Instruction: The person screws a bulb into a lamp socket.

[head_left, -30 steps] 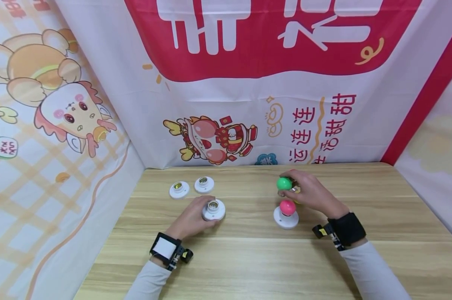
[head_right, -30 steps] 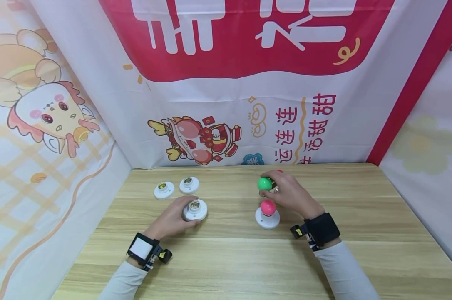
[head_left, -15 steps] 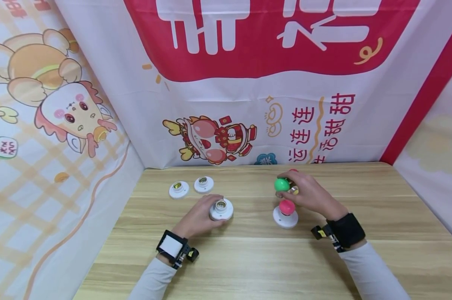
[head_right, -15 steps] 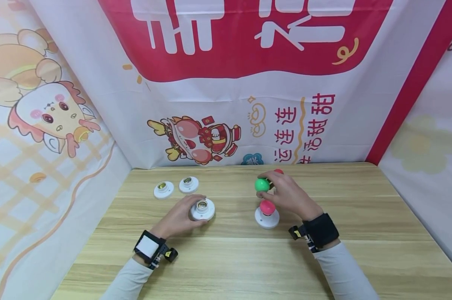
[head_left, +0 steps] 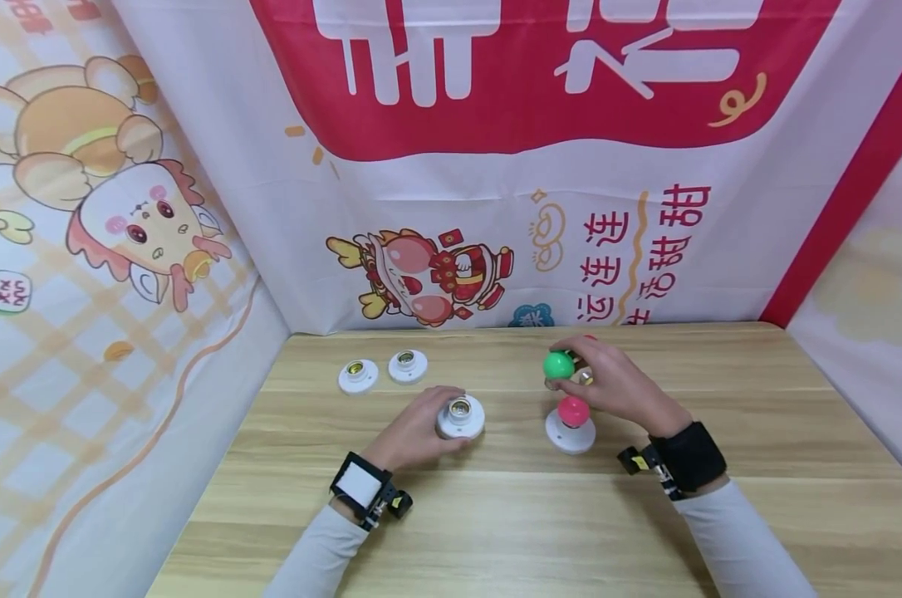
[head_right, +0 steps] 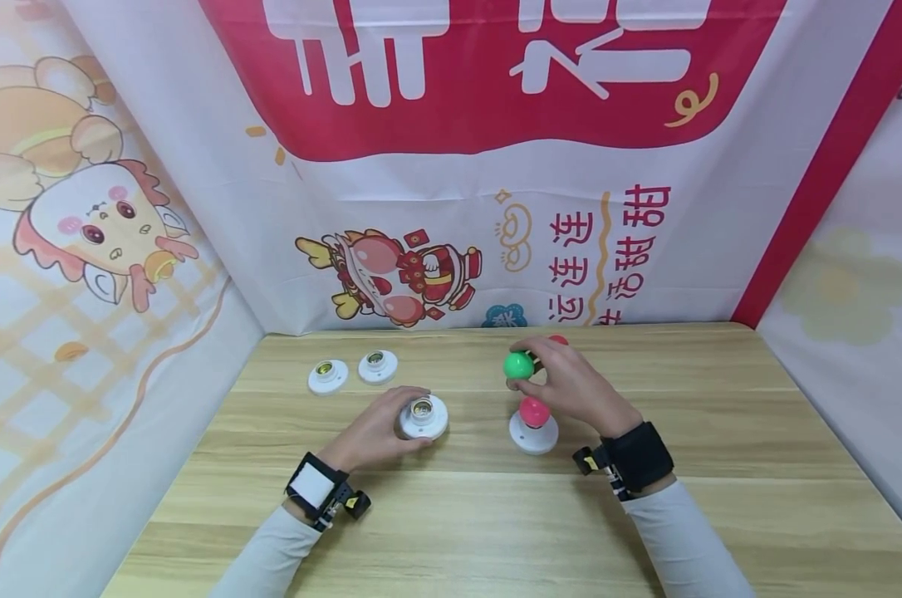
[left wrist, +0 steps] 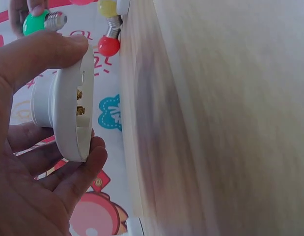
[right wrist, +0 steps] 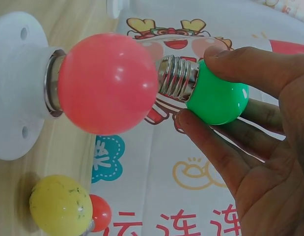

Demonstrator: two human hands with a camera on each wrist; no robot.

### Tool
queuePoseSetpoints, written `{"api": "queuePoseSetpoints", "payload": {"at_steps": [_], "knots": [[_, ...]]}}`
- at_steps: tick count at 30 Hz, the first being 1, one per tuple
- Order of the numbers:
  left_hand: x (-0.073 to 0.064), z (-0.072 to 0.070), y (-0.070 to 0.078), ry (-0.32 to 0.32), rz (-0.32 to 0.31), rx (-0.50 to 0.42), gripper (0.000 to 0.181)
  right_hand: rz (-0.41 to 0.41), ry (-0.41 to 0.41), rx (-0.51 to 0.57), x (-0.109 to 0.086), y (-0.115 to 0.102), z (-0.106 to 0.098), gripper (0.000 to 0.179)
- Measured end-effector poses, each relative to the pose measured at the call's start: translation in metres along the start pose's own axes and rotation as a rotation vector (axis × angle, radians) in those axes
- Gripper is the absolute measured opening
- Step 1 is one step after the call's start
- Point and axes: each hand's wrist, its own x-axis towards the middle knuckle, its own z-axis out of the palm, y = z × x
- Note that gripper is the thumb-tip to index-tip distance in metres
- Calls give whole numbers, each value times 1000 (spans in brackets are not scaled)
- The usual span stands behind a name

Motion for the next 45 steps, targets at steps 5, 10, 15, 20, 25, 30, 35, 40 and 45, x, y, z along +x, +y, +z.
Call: {"api": "queuePoseSetpoints", "payload": {"at_steps": [5, 10, 15, 20, 25, 30, 35, 40, 45], "knots": [[7, 5, 6, -22, 16, 1, 80, 0, 0, 4, 0, -1, -1, 55], [13, 8, 12, -32, 35, 2, 79, 0, -4, -4, 0, -3, -1, 55], [18, 10, 16, -44, 62, 15, 79, 6, -17, -16, 0, -5, 0, 55], [22, 13, 21, -46, 81, 14, 78, 2, -21, -12, 0, -9, -1, 56], [23, 17, 26, -52, 89, 15, 76, -14, -26, -7, -1, -12, 1, 57], [24, 21, 31, -57, 105, 15, 76, -33, -33, 0, 0, -15, 3, 55], [26, 22, 35, -57, 115, 5, 77, -38, -37, 2, 0, -18, 3, 54], [29, 24, 39, -60, 125, 8, 76, -54, -25, -10, -2, -21, 2, 55], [31, 26, 43, -73, 134, -13, 77, -70, -20, -17, -3, -25, 2, 55]]}}
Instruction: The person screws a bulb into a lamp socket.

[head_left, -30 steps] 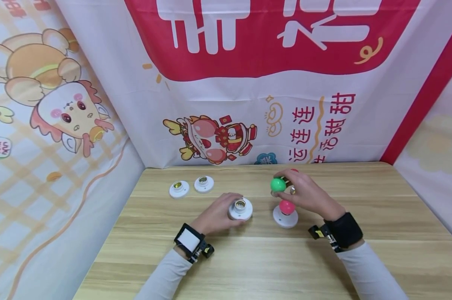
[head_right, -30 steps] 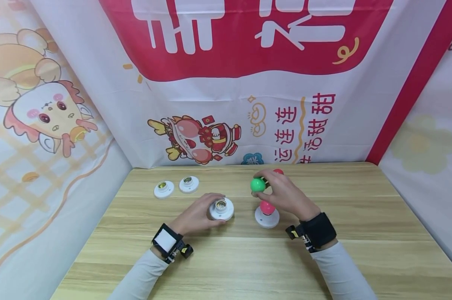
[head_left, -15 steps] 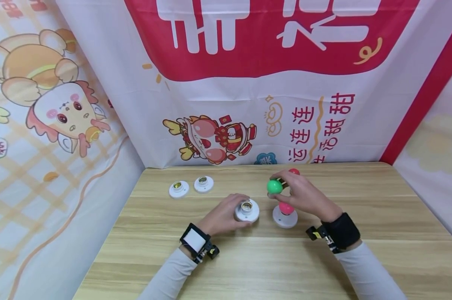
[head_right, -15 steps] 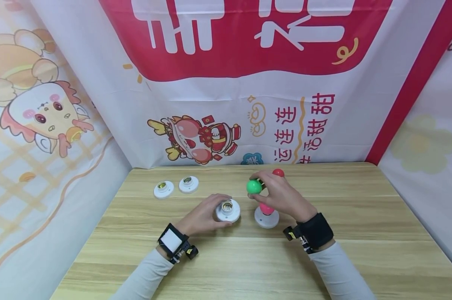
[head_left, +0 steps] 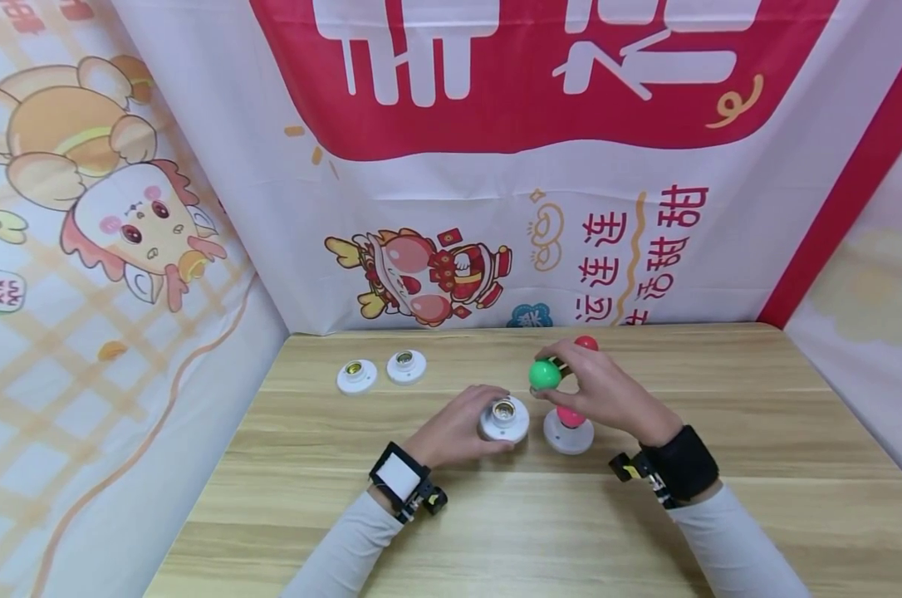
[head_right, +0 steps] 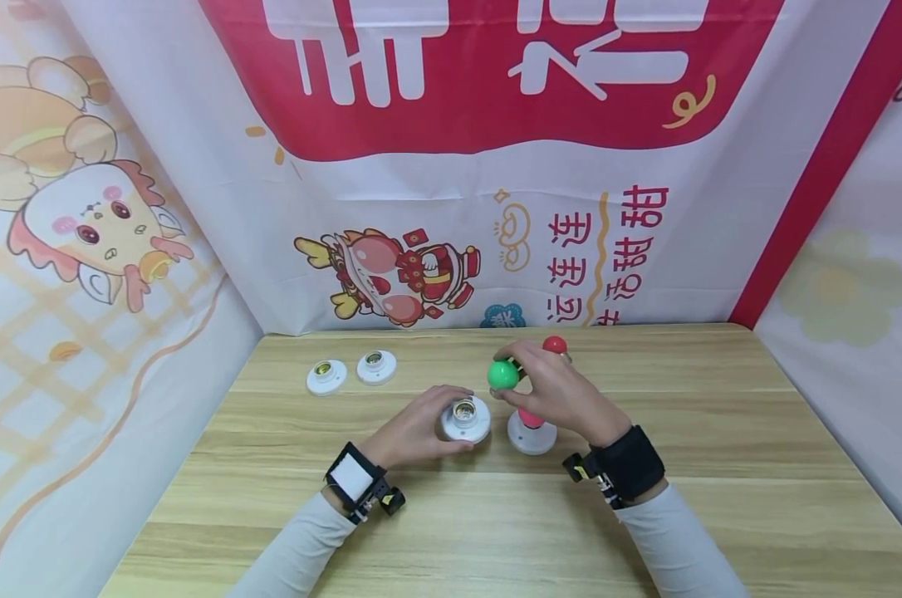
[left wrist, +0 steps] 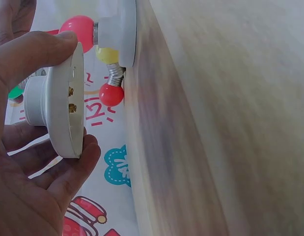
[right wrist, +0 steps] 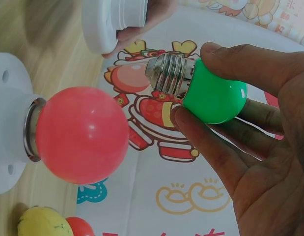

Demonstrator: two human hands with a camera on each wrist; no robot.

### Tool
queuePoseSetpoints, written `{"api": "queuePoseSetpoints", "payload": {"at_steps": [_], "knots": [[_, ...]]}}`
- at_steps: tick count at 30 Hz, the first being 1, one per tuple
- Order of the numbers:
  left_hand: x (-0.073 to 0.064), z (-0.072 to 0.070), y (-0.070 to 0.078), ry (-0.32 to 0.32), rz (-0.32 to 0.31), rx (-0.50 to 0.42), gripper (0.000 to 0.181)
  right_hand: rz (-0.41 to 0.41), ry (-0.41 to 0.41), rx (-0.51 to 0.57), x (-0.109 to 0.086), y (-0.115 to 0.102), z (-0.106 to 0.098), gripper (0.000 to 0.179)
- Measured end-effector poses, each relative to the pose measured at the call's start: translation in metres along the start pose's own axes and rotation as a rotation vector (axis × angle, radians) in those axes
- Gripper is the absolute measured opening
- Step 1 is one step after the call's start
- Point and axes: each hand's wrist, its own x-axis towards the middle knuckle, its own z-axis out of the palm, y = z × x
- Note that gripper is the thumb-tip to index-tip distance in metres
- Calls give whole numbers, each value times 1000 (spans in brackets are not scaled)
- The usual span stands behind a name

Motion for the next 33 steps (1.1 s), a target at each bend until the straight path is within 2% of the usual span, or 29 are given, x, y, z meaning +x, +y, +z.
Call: {"api": "queuePoseSetpoints", "payload": {"at_steps": [9, 20, 29, 33], "knots": [[6, 2, 5, 15, 61, 14, 76, -35, 7, -20, 0, -7, -4, 56], [14, 7, 14, 0, 94, -7, 74, -48, 3, -12, -3, -13, -5, 55], [16, 14, 14, -5, 82, -36, 75, -80, -35, 10, -3, -14, -2, 52], [16, 16, 15, -14, 83, -15, 76, -97, -56, 14, -3, -16, 1, 50]]}}
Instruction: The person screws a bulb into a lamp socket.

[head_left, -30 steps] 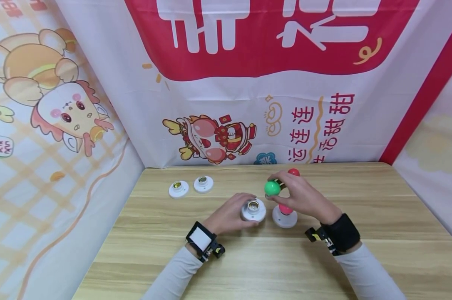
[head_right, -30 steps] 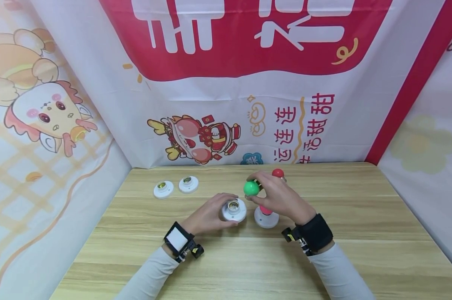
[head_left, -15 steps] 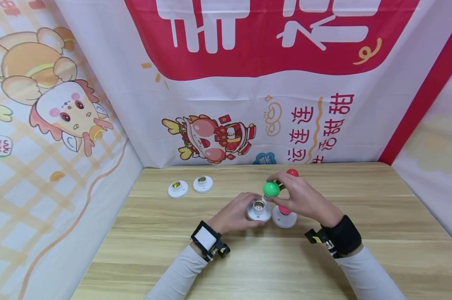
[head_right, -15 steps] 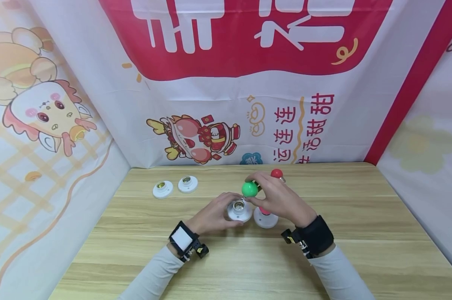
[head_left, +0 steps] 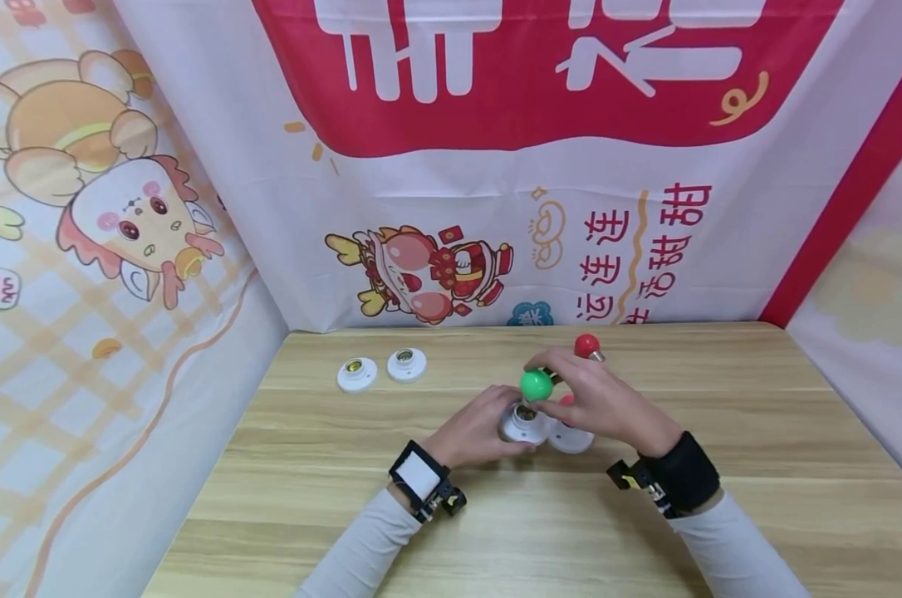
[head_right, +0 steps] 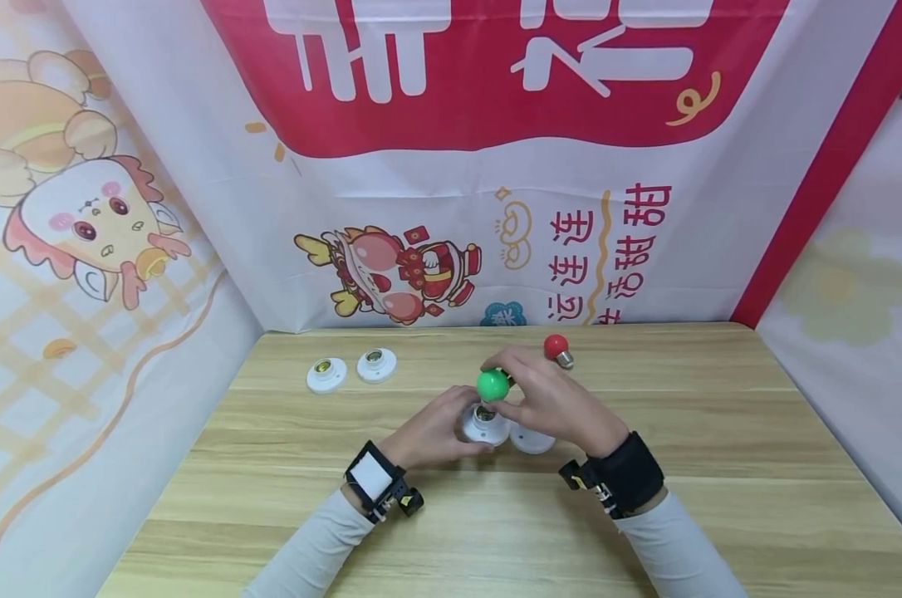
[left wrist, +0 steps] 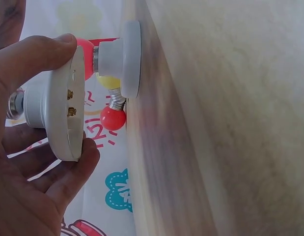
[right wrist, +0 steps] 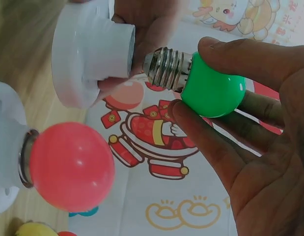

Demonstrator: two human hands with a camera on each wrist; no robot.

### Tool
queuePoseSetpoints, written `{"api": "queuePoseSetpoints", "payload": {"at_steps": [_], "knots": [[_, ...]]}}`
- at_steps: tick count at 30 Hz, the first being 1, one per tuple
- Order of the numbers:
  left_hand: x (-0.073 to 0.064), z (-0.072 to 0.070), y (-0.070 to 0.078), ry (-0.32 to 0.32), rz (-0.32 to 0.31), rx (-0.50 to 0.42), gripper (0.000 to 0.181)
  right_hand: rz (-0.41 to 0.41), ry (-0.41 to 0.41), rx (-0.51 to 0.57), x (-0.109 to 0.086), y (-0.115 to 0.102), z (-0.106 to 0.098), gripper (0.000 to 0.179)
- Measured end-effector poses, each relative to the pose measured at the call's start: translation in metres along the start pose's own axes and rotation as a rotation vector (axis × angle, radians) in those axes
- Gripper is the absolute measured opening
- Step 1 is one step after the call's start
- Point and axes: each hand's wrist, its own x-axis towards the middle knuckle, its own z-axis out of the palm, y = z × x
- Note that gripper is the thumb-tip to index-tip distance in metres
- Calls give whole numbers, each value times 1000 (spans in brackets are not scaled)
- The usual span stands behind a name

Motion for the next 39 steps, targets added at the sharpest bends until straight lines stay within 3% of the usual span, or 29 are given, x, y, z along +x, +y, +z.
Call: {"api": "queuePoseSetpoints", "payload": {"at_steps": [21, 32, 39], "knots": [[-2, 1, 1, 8, -18, 34, 80, -63, -44, -32, 4, 3, 15, 48], [-3, 1, 0, 21, -32, 48, 79, -57, -69, -22, 2, 1, 16, 49], [-2, -1, 0, 36, -22, 42, 78, -8, -50, -14, 2, 0, 15, 49]]}}
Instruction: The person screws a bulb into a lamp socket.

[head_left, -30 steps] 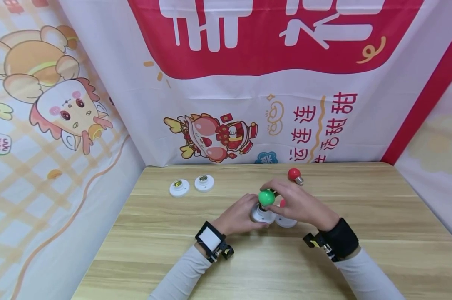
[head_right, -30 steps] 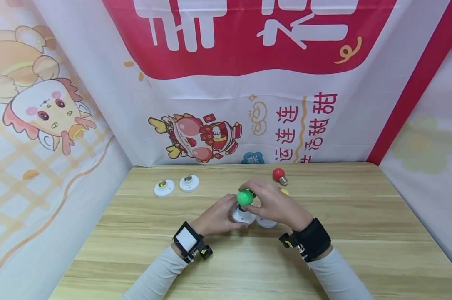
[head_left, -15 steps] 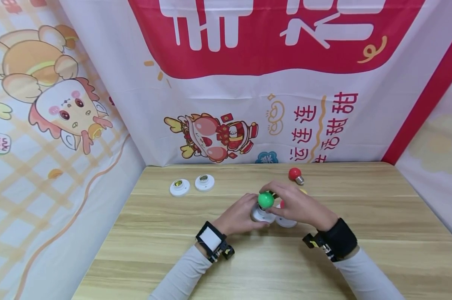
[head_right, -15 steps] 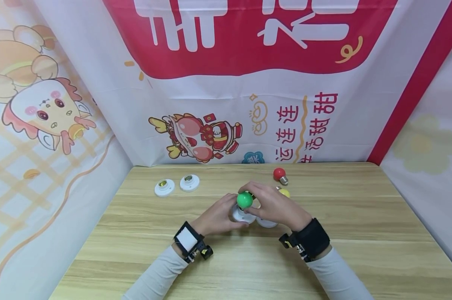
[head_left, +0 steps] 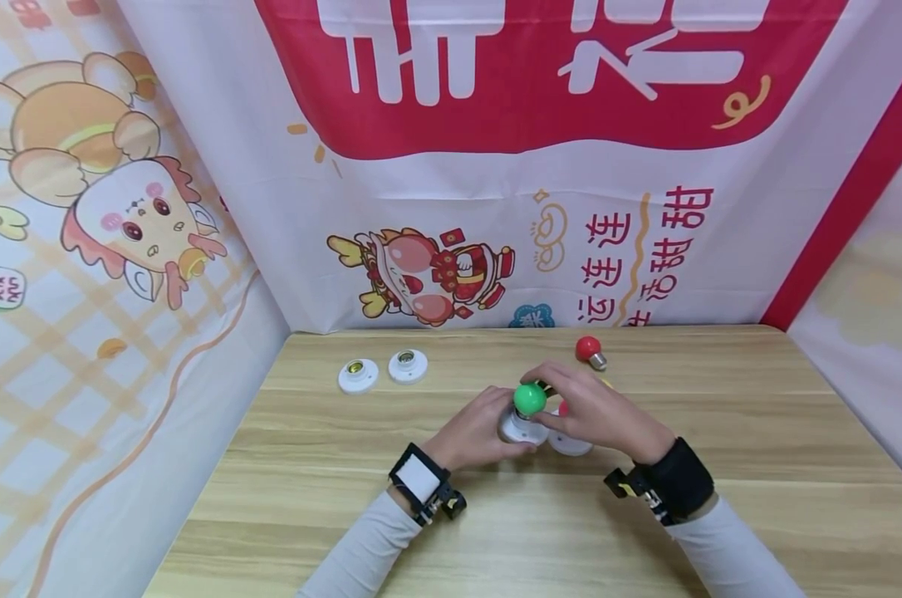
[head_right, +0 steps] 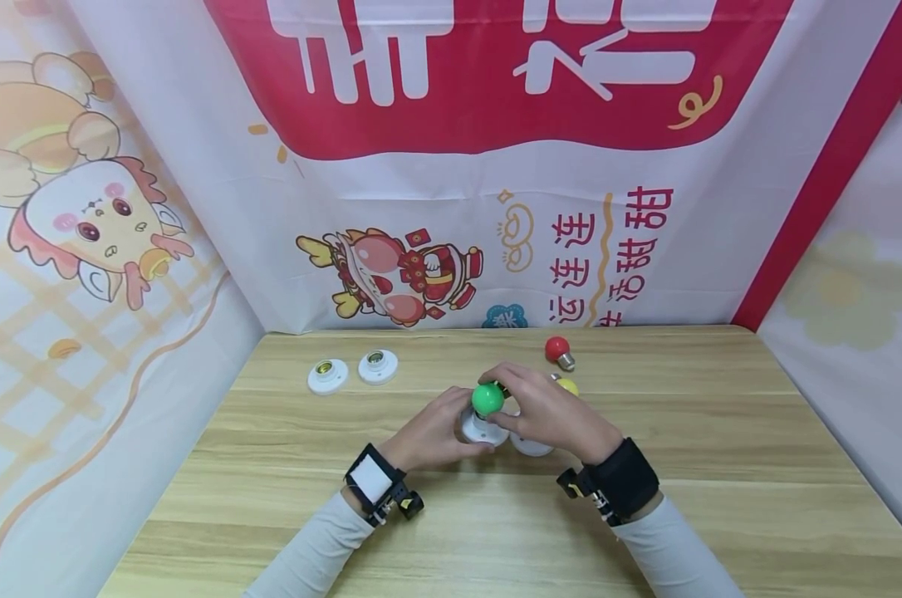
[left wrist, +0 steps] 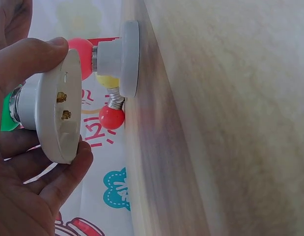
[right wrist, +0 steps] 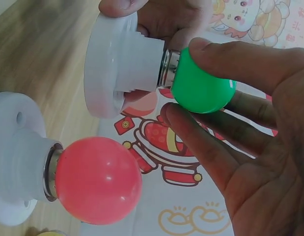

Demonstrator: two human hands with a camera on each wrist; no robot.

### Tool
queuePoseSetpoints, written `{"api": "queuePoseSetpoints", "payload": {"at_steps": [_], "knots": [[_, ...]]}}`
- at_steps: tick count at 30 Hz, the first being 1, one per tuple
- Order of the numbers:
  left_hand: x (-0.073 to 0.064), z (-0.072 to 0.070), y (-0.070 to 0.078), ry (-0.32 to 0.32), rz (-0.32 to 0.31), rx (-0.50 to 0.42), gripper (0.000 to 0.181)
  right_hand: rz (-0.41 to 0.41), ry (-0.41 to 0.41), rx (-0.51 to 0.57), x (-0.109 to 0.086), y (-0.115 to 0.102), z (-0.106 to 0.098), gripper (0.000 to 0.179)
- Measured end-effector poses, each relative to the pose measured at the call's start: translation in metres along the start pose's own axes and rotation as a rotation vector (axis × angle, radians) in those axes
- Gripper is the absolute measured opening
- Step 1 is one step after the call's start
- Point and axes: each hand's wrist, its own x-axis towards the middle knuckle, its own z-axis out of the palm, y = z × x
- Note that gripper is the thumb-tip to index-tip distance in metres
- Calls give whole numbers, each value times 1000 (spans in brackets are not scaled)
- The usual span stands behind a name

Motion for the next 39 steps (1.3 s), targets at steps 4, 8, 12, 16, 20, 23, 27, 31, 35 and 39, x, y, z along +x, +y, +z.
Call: {"api": "queuePoseSetpoints", "payload": {"at_steps": [4, 8, 12, 16, 20, 23, 27, 31, 35, 39], "knots": [[1, 1, 0, -3, 16, -5, 77, 31, -7, -2, 0, 1, 0, 48], [1, 2, -1, -9, 28, -14, 76, 45, -19, -7, -1, 2, 0, 52], [1, 3, -2, -8, 31, -23, 76, 27, -26, 5, -2, 2, -2, 64], [1, 3, -2, -11, 19, -34, 76, -8, -32, -9, -3, 1, -4, 69], [1, 3, -2, -16, 12, -33, 78, -41, -29, -33, -3, 1, -4, 63], [1, 3, -3, -16, 12, -29, 80, -63, -15, -45, -2, 2, -5, 55], [1, 4, -3, -14, 11, -24, 81, -63, -9, -51, -1, 2, -4, 49], [1, 4, -3, -15, 1, -18, 81, -43, -13, -57, -1, 3, -4, 48], [1, 4, -3, -17, -5, -10, 80, -30, -8, -74, -1, 3, -3, 47], [1, 4, -2, -15, 6, -8, 78, -32, 14, -93, -1, 2, -2, 48]]}}
